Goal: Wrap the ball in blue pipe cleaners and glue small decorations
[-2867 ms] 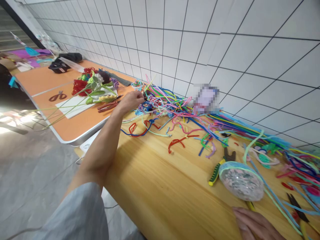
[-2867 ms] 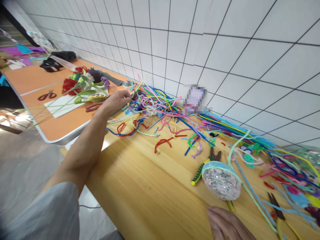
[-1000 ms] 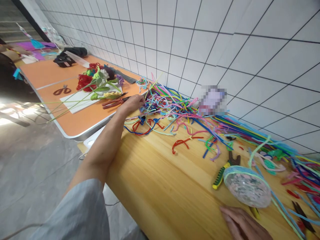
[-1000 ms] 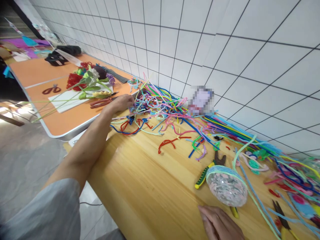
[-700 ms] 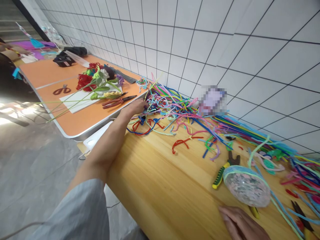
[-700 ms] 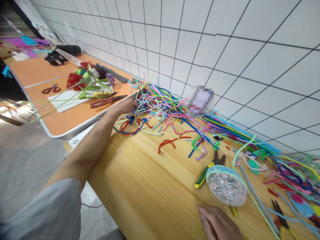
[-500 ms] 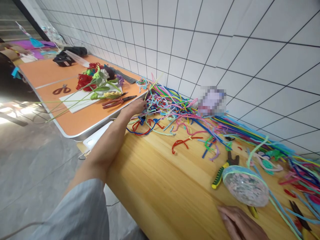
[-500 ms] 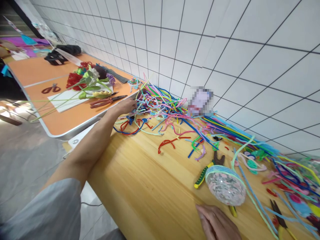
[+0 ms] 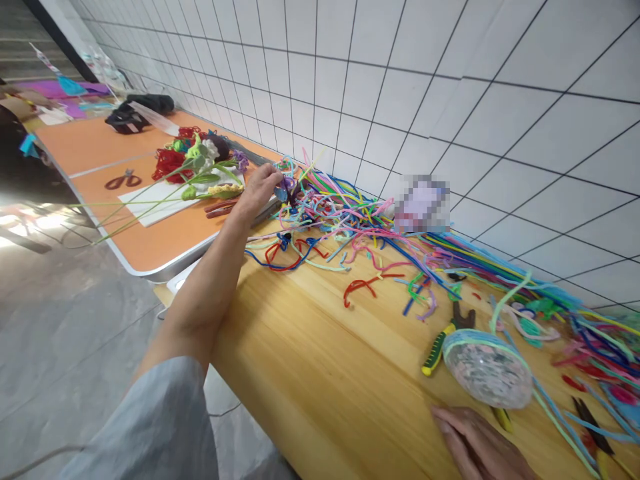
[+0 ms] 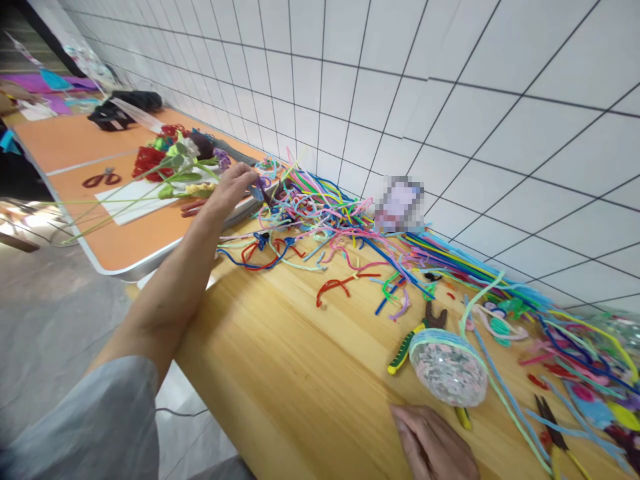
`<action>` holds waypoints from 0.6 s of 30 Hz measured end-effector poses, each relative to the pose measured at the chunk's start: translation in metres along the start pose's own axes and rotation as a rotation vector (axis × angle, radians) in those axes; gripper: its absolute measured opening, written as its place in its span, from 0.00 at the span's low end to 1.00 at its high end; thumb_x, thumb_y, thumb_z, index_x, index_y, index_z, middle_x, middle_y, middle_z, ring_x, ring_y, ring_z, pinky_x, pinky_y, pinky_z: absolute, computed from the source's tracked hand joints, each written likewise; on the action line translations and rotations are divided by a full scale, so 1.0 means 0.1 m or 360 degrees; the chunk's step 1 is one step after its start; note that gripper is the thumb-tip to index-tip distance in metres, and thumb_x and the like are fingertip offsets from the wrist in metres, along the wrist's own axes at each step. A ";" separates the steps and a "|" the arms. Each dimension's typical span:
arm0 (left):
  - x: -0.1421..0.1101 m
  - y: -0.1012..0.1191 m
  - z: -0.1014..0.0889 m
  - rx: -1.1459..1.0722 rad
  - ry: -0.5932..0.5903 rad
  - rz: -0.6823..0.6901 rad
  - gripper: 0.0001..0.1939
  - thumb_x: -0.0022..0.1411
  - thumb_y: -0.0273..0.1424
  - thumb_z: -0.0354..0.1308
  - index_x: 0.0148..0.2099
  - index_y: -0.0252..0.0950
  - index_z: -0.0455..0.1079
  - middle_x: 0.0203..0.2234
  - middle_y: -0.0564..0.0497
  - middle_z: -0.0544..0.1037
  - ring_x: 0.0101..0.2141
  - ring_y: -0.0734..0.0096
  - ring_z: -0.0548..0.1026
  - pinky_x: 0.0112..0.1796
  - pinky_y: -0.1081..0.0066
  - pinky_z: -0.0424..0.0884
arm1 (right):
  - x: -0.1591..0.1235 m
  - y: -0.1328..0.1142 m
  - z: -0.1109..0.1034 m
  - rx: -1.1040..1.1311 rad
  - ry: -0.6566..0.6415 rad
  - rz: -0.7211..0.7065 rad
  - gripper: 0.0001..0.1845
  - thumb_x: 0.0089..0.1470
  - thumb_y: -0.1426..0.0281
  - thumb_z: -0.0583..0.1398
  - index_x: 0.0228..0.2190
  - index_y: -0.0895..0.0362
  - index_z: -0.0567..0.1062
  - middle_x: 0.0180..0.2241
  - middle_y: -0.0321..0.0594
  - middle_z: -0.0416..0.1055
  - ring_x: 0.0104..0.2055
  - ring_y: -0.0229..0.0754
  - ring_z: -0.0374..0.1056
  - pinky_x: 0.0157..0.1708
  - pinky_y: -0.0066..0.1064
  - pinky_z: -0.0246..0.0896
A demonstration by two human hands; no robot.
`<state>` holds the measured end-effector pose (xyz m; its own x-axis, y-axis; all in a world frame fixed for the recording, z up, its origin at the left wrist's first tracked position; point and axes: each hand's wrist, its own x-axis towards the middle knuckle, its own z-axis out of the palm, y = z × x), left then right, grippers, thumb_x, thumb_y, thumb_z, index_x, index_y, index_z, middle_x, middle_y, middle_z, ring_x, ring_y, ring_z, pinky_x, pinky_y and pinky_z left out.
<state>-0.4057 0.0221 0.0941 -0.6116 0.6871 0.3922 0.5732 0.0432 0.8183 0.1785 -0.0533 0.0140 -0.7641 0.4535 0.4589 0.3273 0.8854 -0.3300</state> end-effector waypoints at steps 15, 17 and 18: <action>-1.94 1.98 0.84 -0.0261 -0.0975 0.1031 0.05 0.70 0.27 0.54 0.39 0.39 0.68 0.32 0.52 0.80 0.34 0.71 0.78 0.35 0.71 0.72 | 0.24 -0.41 -0.34 0.0934 0.0265 0.0861 0.30 0.68 0.55 0.58 0.66 0.49 0.65 0.59 0.52 0.73 0.55 0.54 0.76 0.48 0.42 0.78; -2.25 2.09 1.04 -0.0159 -0.1189 0.1213 0.04 0.72 0.31 0.53 0.41 0.40 0.67 0.38 0.48 0.82 0.39 0.65 0.80 0.35 0.67 0.73 | 0.29 -0.43 -0.29 0.1124 0.0276 0.0887 0.32 0.67 0.52 0.58 0.67 0.49 0.64 0.56 0.53 0.75 0.53 0.55 0.77 0.46 0.43 0.78; -2.37 2.12 1.13 -0.0120 -0.1258 0.1281 0.05 0.72 0.34 0.54 0.41 0.41 0.67 0.39 0.46 0.82 0.39 0.63 0.81 0.32 0.65 0.73 | 0.30 -0.43 -0.25 0.1201 0.0255 0.0922 0.30 0.67 0.51 0.58 0.65 0.49 0.66 0.50 0.52 0.77 0.48 0.53 0.78 0.43 0.42 0.78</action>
<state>-0.0778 -0.0494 0.1270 0.4521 0.7625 0.4628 0.5940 -0.6445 0.4815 0.1552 -0.0748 0.0622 -0.4933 0.8574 0.1467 0.1432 0.2464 -0.9585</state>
